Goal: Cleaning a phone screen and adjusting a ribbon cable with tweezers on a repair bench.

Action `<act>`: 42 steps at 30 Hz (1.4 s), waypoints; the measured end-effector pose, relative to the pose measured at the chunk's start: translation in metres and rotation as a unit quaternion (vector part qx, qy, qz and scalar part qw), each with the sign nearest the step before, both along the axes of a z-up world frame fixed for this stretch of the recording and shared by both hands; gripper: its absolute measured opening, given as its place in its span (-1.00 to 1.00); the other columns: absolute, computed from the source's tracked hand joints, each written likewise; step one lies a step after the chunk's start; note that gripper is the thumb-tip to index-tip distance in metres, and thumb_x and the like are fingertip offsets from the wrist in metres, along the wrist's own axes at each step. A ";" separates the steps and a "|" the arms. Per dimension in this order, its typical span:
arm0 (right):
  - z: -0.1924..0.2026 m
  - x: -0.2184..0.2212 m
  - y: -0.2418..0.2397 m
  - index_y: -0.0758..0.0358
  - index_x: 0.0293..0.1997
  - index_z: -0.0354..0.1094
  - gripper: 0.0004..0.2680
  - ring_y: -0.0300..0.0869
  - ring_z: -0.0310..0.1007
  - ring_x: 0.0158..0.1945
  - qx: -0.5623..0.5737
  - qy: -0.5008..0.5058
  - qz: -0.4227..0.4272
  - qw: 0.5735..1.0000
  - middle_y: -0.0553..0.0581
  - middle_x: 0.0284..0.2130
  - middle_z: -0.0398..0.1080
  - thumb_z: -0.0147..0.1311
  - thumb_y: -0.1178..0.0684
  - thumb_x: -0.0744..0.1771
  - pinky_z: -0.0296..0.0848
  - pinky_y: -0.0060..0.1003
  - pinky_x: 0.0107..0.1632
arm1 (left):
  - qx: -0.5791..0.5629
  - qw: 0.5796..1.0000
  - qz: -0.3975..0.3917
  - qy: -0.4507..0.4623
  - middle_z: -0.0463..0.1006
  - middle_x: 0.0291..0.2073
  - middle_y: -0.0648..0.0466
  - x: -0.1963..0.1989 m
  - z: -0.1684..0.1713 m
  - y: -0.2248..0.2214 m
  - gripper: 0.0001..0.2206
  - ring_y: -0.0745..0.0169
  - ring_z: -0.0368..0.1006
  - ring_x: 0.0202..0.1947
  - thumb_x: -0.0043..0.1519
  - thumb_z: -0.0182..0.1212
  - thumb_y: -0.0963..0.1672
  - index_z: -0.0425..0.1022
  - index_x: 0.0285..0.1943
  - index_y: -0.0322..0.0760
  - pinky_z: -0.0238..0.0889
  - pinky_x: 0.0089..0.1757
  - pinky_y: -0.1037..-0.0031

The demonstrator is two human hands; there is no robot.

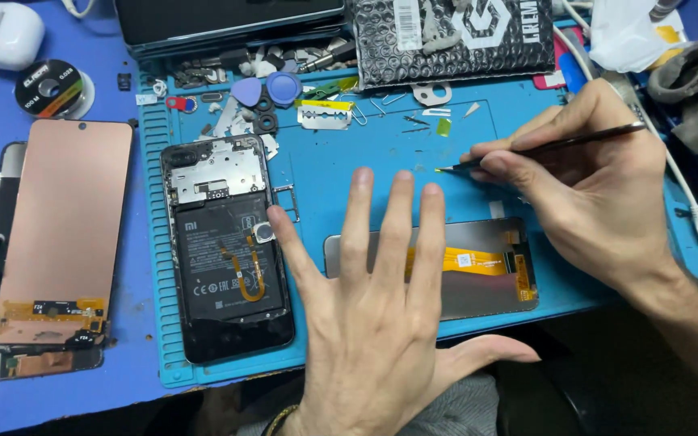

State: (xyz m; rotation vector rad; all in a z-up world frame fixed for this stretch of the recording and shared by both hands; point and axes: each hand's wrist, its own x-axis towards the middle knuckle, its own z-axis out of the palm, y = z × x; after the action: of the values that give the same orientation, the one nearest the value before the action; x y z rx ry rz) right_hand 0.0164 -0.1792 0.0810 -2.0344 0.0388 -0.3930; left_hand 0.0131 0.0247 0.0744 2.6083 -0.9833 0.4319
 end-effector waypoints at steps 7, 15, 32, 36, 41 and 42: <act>-0.005 -0.001 -0.004 0.39 -0.15 0.04 -0.75 0.02 0.67 -0.08 0.023 0.001 -0.010 1.000 0.39 -0.24 0.44 0.18 0.40 0.39 0.73 -0.28 0.02 | -0.018 0.999 0.014 0.043 0.15 0.51 -0.22 0.015 0.001 -0.022 0.14 -0.29 -0.20 0.55 -0.08 -0.24 0.48 0.37 0.45 -0.29 -0.41 0.22 -0.71; 0.002 -0.019 -0.028 0.76 0.09 0.09 -0.83 0.23 0.68 0.05 -0.137 -0.060 -0.031 0.988 0.58 -0.06 0.40 0.11 0.48 0.60 0.73 -0.12 0.13 | 0.025 0.998 0.007 0.066 -0.06 0.59 -0.22 0.015 -0.005 -0.035 0.13 -0.22 -0.37 0.57 0.01 -0.14 0.49 0.36 0.57 -0.23 -0.53 0.19 -0.79; -0.096 -0.184 -0.108 0.54 0.31 0.22 -0.78 0.16 0.33 0.35 -0.230 0.249 -0.125 0.932 0.47 0.29 0.28 -0.19 0.29 0.49 0.27 0.02 0.43 | -0.011 0.996 -0.016 0.088 0.41 0.21 0.49 -0.036 -0.059 -0.052 -0.68 0.33 0.20 0.33 0.30 0.33 0.17 0.59 0.18 0.26 -0.25 0.07 -0.91; -0.100 -0.201 -0.071 0.34 0.21 0.08 -0.80 0.05 0.42 0.28 -0.001 0.282 -0.288 0.915 0.37 0.13 0.34 -0.34 0.38 0.46 0.42 -0.15 0.36 | 0.039 0.991 -0.114 0.057 0.43 0.48 0.45 -0.045 -0.069 -0.040 -0.53 0.50 0.14 0.51 0.57 -0.40 0.17 0.29 0.53 0.21 -0.21 0.28 -0.33; -0.110 -0.257 -0.103 0.37 0.38 0.15 -0.62 -0.31 0.18 0.46 -0.048 0.364 -0.209 0.906 0.15 0.38 0.29 -0.28 0.31 0.36 0.16 -0.49 0.24 | 0.048 0.989 -0.137 0.016 0.47 0.49 0.49 -0.037 -0.080 -0.035 -0.67 0.49 0.13 0.51 0.68 0.20 0.12 0.30 0.53 0.20 -0.13 0.33 -0.07; -0.126 -0.282 -0.118 0.26 0.48 0.16 -0.47 -0.64 0.01 0.44 -0.135 0.357 -0.156 0.911 -0.11 0.45 0.21 -0.11 0.50 0.30 0.02 -0.80 0.07 | 0.031 0.991 -0.128 0.017 0.51 0.45 0.52 -0.036 -0.080 -0.036 -0.69 0.51 0.17 0.48 0.69 0.26 0.11 0.32 0.49 0.20 -0.06 0.31 -0.06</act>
State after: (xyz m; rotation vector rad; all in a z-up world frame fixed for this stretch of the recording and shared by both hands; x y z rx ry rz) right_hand -0.2654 -0.2972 -0.0451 -2.3512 0.8064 0.1865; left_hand -0.0232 -0.0113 -0.0053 2.4879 -1.3168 0.2955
